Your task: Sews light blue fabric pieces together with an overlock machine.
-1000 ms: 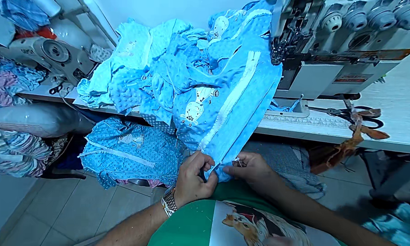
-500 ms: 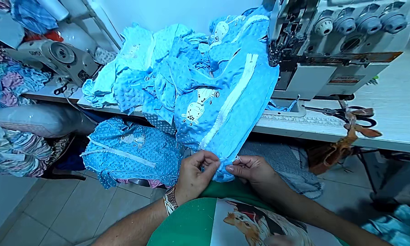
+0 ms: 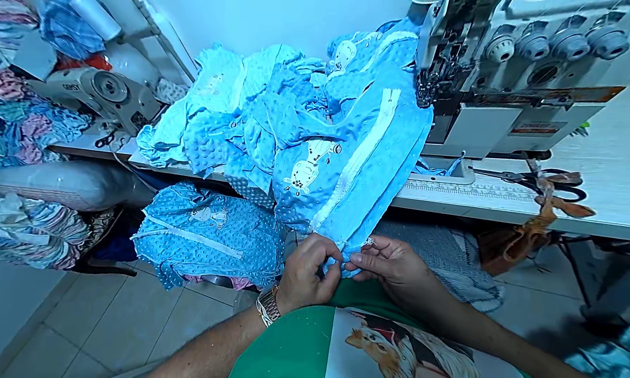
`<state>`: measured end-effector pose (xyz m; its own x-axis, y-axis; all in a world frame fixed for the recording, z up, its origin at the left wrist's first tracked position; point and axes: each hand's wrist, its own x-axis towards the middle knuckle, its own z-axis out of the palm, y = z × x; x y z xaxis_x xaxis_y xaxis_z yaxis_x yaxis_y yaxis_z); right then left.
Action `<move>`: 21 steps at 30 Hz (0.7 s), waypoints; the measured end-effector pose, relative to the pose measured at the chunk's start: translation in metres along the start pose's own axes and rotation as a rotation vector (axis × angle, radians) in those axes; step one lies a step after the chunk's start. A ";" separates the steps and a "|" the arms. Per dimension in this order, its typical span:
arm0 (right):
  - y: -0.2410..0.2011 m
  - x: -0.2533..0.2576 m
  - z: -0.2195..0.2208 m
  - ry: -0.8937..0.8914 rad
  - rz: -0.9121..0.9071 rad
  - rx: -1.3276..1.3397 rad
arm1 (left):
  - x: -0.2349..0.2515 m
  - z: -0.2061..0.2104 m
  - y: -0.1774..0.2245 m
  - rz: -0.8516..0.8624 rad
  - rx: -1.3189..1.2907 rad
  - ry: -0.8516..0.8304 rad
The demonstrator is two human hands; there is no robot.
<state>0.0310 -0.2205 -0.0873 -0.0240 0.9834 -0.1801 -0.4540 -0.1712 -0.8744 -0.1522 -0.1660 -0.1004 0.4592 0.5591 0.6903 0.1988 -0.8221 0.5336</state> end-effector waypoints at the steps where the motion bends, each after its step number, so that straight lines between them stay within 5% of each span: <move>1: 0.001 -0.001 -0.001 -0.015 -0.030 -0.031 | 0.000 0.001 0.001 0.063 0.032 0.007; 5: 0.003 -0.002 -0.004 -0.047 -0.067 -0.042 | -0.001 0.002 0.004 0.040 0.013 0.045; 13: -0.001 -0.002 -0.001 0.014 -0.010 -0.125 | 0.014 0.002 0.007 -0.314 -0.183 0.047; 21: 0.003 -0.001 -0.008 -0.052 -0.090 -0.124 | 0.016 0.007 0.005 0.102 0.131 -0.035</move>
<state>0.0366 -0.2228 -0.0931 -0.0360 0.9963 -0.0775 -0.3430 -0.0852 -0.9355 -0.1375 -0.1620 -0.0896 0.5124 0.4702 0.7185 0.2601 -0.8824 0.3920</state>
